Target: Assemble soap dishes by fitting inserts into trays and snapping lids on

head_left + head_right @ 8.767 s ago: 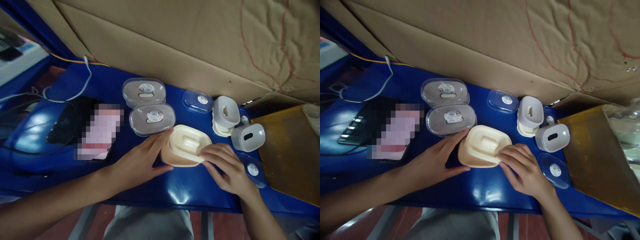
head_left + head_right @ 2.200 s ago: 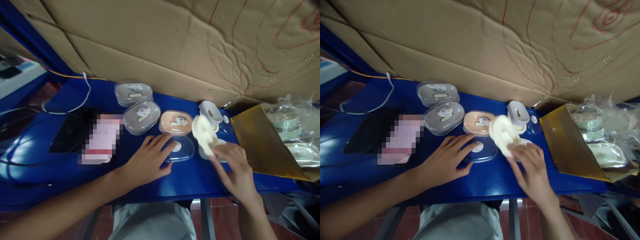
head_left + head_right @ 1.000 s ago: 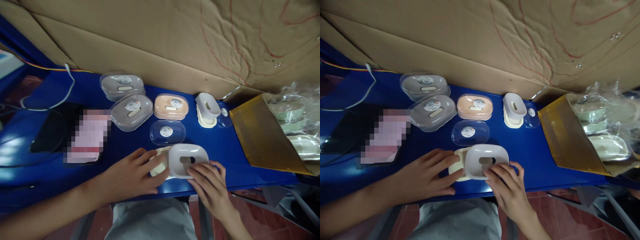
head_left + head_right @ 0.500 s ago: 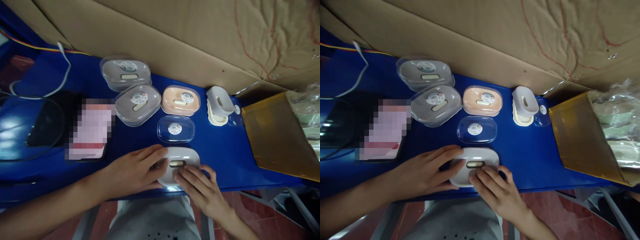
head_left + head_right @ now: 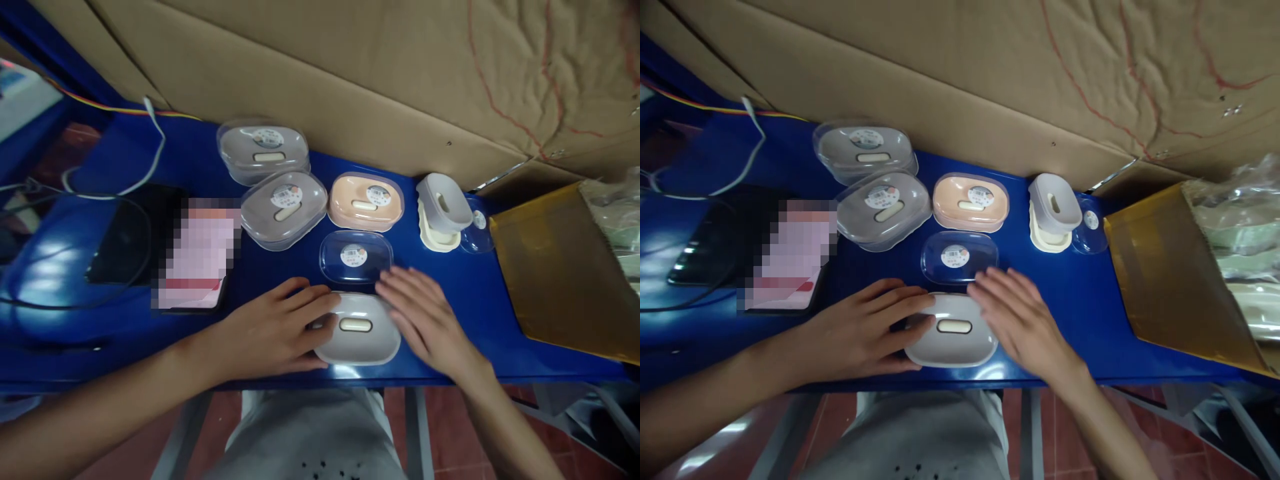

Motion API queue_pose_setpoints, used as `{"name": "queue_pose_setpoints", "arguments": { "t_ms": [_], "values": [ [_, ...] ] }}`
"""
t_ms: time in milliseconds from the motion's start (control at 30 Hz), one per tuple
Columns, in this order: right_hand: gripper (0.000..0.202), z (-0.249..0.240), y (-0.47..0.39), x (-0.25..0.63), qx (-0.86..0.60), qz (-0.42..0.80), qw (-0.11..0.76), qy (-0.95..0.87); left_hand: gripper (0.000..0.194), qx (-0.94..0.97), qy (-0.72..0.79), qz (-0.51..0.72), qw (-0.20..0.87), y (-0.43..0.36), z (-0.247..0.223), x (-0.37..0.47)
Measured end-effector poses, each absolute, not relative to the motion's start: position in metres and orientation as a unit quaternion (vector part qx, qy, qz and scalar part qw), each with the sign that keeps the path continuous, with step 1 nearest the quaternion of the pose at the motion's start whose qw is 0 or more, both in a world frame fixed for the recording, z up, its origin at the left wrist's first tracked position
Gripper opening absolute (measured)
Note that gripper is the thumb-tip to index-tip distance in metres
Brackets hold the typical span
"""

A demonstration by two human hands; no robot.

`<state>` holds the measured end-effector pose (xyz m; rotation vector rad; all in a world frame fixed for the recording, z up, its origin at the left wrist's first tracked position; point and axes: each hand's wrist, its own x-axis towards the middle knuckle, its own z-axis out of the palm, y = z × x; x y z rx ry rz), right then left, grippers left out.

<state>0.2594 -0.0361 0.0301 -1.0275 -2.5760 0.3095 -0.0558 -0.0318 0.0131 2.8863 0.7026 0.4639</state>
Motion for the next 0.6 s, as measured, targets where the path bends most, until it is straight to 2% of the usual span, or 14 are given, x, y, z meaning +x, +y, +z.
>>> {"name": "queue_pose_setpoints", "arguments": {
  "t_ms": [67, 133, 267, 467, 600],
  "values": [
    [0.057, 0.031, -0.006, 0.262, -0.366, 0.119, 0.145, -0.912, 0.041, 0.957, 0.233, 0.159, 0.069, -0.03, 0.012, -0.056],
    [0.052, 0.03, 0.015, 0.264, -0.348, 0.149, 0.135, -0.916, 0.041, 0.954, 0.236, 0.167, 0.078, -0.028, 0.011, -0.057],
    [0.039, 0.02, 0.029, 0.278, -0.363, 0.167, 0.171, -0.901, 0.038, 0.946, 0.25, 0.177, 0.107, -0.022, 0.009, -0.06],
    [0.056, 0.011, 0.022, 0.298, -0.41, 0.101, 0.165, -0.891, 0.039, 0.933, 0.267, 0.204, 0.133, -0.02, 0.006, -0.062],
    [0.055, 0.027, 0.02, 0.301, -0.414, 0.156, 0.194, -0.875, 0.05, 0.906, 0.309, 0.227, 0.177, -0.019, 0.006, -0.061]
  ]
}}
